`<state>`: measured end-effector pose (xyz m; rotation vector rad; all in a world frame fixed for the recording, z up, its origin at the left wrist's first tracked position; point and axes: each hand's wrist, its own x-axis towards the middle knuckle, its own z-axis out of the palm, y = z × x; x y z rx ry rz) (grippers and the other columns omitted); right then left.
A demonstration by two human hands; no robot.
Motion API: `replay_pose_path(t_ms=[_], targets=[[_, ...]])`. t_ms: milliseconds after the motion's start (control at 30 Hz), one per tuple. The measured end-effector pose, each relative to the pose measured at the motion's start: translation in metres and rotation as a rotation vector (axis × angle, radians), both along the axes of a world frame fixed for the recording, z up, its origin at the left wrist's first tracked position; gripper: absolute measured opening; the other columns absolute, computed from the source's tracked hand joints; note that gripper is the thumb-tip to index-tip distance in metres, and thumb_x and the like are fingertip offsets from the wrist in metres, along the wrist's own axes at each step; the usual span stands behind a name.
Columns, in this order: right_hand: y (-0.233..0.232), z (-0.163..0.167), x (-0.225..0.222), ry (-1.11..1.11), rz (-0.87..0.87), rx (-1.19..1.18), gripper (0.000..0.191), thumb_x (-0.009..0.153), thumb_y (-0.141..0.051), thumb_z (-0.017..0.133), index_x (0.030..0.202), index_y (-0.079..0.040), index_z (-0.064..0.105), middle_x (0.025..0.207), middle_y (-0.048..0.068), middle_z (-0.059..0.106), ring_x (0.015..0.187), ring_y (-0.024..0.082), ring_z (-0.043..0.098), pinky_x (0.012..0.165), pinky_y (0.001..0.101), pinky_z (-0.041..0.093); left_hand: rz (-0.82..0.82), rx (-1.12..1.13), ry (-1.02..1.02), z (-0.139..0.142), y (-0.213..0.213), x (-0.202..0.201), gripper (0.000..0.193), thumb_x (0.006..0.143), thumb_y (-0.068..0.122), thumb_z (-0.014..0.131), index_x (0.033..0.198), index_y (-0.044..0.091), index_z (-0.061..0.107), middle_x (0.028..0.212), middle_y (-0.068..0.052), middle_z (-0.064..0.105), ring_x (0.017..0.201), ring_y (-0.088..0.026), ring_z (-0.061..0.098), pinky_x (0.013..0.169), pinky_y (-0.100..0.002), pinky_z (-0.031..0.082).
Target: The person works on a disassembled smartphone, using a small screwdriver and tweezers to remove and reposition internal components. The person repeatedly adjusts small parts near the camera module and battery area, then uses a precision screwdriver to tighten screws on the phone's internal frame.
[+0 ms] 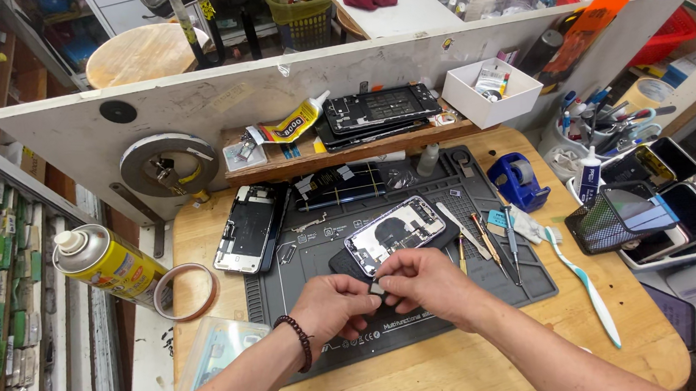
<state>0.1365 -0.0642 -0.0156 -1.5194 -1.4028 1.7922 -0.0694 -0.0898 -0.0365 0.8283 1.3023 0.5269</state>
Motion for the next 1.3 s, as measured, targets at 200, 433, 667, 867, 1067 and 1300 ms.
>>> replay_pose_path(t_ms=[200, 433, 667, 867, 1067, 1300], targets=[[0.009, 0.0, 0.019, -0.104, -0.068, 0.036, 0.015, 0.09, -0.011, 0.069, 0.103, -0.005, 0.072, 0.08, 0.003, 0.07, 0.067, 0.01, 0.067, 0.062, 0.0254, 0.059, 0.195, 0.124, 0.161, 0.001, 0.019, -0.001, 0.017, 0.087, 0.007, 0.073, 0.103, 0.004, 0.071, 0.082, -0.005, 0.07, 0.061, -0.013, 0.064, 0.052, -0.029, 0.055], [0.006, -0.002, 0.028, -0.434, 0.116, 0.074, 0.016, 0.081, -0.011, 0.08, 0.09, -0.004, 0.069, 0.07, 0.002, 0.068, 0.062, 0.013, 0.066, 0.053, 0.029, 0.052, 0.281, 0.163, 0.269, 0.009, 0.04, 0.0, 0.027, 0.087, 0.006, 0.071, 0.114, 0.008, 0.066, 0.086, -0.005, 0.071, 0.061, -0.014, 0.065, 0.053, -0.031, 0.056], [0.008, 0.009, 0.026, -0.615, 0.209, 0.276, 0.016, 0.076, -0.013, 0.084, 0.085, -0.005, 0.073, 0.073, 0.003, 0.074, 0.067, 0.013, 0.069, 0.065, 0.03, 0.056, 0.268, 0.126, 0.371, 0.013, 0.049, -0.01, 0.024, 0.091, 0.01, 0.069, 0.114, 0.007, 0.074, 0.086, -0.005, 0.075, 0.062, -0.013, 0.067, 0.057, -0.029, 0.058], [0.015, 0.03, 0.022, -0.755, 0.174, 0.384, 0.021, 0.082, -0.026, 0.079, 0.088, -0.007, 0.075, 0.075, 0.006, 0.075, 0.071, 0.018, 0.071, 0.07, 0.0332, 0.055, 0.243, 0.138, 0.364, 0.007, 0.061, -0.009, 0.022, 0.09, 0.014, 0.069, 0.109, 0.007, 0.078, 0.083, -0.005, 0.075, 0.061, -0.013, 0.066, 0.056, -0.029, 0.057], [0.025, 0.04, 0.024, -0.849, 0.072, 0.16, 0.027, 0.084, -0.032, 0.079, 0.087, -0.006, 0.075, 0.079, 0.013, 0.077, 0.075, 0.025, 0.074, 0.073, 0.0389, 0.058, 0.089, 0.145, 0.468, 0.011, 0.079, 0.001, 0.028, 0.09, 0.026, 0.072, 0.112, 0.009, 0.077, 0.085, -0.005, 0.076, 0.06, -0.013, 0.066, 0.054, -0.03, 0.057], [-0.009, 0.019, 0.013, -0.886, 0.095, 0.296, 0.046, 0.067, -0.035, 0.093, 0.096, -0.009, 0.069, 0.092, 0.01, 0.075, 0.09, 0.027, 0.072, 0.081, 0.0413, 0.056, 0.062, 0.121, 0.557, 0.017, 0.083, 0.01, 0.027, 0.082, 0.023, 0.084, 0.105, 0.009, 0.079, 0.085, -0.008, 0.077, 0.062, -0.015, 0.067, 0.055, -0.033, 0.056]])
